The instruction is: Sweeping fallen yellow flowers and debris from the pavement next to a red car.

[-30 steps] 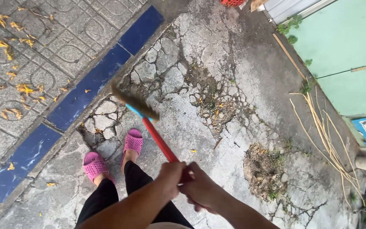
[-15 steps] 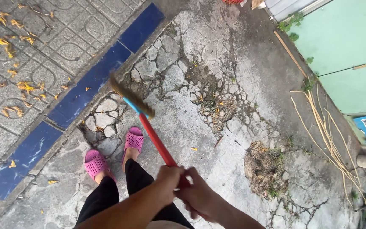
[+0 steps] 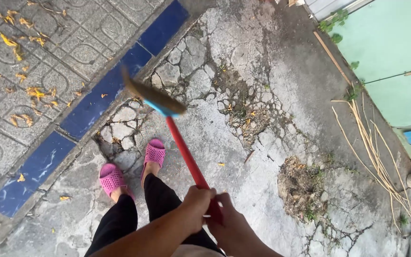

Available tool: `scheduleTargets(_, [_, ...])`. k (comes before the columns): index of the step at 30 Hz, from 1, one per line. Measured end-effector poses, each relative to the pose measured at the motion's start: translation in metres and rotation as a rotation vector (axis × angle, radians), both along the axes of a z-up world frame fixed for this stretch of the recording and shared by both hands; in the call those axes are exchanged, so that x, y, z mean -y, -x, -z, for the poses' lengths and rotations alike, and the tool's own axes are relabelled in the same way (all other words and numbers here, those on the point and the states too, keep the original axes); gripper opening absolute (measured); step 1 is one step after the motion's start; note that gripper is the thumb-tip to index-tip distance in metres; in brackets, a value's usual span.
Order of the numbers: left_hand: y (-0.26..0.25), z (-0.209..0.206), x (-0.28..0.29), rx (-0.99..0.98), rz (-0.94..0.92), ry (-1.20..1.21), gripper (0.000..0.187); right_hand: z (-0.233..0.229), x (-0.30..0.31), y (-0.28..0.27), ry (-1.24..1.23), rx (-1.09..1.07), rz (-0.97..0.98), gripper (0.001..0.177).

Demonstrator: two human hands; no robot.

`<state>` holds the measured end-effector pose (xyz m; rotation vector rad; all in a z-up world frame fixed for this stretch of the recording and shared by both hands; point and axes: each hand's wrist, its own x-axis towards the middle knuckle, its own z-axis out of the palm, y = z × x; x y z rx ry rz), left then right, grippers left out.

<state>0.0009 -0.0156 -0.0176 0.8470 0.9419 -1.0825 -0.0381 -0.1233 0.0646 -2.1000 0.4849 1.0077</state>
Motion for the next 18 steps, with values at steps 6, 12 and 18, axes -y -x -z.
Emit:
scheduleTargets(6, [-0.02, 0.01, -0.013, -0.029, -0.105, -0.047, 0.021, -0.007, -0.044, -0.058, 0.146, -0.198, -0.108, 0.035])
scheduleTargets(12, [-0.012, -0.046, -0.002, -0.05, -0.013, 0.018, 0.042, -0.033, 0.018, -0.018, 0.064, -0.154, -0.046, 0.052])
scheduleTargets(18, [-0.018, -0.016, -0.006, 0.023, 0.05, 0.037, 0.034, -0.022, -0.017, -0.033, 0.091, -0.27, 0.103, 0.052])
